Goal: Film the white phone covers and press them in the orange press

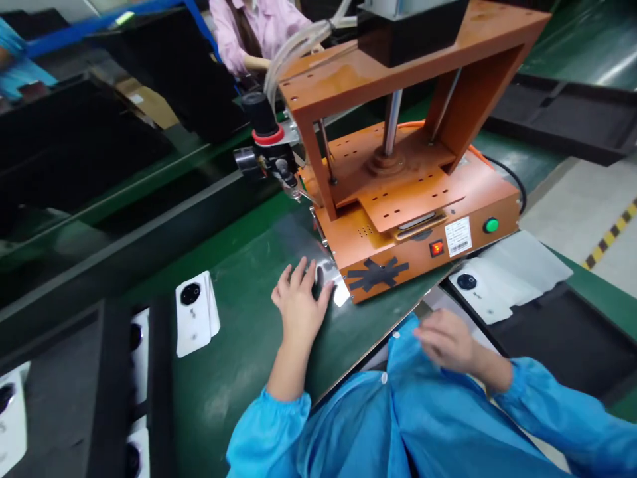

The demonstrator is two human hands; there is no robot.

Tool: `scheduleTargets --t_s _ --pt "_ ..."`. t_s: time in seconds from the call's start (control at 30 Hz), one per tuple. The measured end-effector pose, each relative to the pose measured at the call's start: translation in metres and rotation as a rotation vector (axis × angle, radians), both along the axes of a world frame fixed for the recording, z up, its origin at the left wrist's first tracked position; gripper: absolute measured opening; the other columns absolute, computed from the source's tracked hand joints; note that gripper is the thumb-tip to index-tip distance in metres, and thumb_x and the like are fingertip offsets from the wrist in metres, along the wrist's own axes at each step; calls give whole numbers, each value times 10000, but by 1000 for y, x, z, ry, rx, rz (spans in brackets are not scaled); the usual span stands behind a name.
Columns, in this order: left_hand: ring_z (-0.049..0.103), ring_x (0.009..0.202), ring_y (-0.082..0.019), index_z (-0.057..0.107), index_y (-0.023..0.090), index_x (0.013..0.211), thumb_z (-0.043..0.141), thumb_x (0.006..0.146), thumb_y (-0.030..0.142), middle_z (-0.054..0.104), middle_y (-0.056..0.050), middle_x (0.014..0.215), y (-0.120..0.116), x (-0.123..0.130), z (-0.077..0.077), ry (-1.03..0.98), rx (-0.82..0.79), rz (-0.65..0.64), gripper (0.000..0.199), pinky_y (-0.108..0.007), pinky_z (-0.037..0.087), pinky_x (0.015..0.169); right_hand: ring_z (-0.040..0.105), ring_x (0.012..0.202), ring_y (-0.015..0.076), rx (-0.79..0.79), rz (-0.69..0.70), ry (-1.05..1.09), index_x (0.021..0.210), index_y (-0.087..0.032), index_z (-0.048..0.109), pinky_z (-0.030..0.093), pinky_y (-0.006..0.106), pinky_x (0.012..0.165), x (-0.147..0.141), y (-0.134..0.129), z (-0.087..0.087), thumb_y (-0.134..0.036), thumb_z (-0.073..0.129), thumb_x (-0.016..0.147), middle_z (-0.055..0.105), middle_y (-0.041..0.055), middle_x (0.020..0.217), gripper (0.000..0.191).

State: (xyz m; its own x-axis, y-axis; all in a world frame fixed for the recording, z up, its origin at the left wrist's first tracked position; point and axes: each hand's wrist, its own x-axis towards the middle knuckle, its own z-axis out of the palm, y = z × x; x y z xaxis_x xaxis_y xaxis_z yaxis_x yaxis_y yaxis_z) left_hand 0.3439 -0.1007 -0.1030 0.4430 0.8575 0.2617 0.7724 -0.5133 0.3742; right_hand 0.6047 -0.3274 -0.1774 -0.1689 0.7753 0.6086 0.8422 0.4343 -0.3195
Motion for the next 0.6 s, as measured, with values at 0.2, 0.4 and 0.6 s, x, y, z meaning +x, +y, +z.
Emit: scheduleTargets --t_s 0.2,0.4,0.6 --pt "412 1418 -386 711 303 1229 549 986 421 661 -51 1387 9 10 1 25 19 88 315 -612 281 1076 646 724 208 62 310 27 1114 -318 678 557 380 587 -101 77 48 -187 518 870 720 30 866 319" --pt "574 1297 -280 631 300 1318 549 996 406 685 -56 1346 -33 -52 25 22 -79 -81 349 -504 350 1091 607 714 183 87 349 11 1103 -210 658 508 346 576 -102 91 42 -174 541 893 695 41 841 243" --pt "394 1478 -303 324 273 1570 636 949 419 430 -122 1598 -76 -95 0 5 -217 -177 710 -550 299 1197 598 711 170 21 345 -62 1140 -205 644 483 326 593 -101 86 33 -205 529 935 691 32 841 235"
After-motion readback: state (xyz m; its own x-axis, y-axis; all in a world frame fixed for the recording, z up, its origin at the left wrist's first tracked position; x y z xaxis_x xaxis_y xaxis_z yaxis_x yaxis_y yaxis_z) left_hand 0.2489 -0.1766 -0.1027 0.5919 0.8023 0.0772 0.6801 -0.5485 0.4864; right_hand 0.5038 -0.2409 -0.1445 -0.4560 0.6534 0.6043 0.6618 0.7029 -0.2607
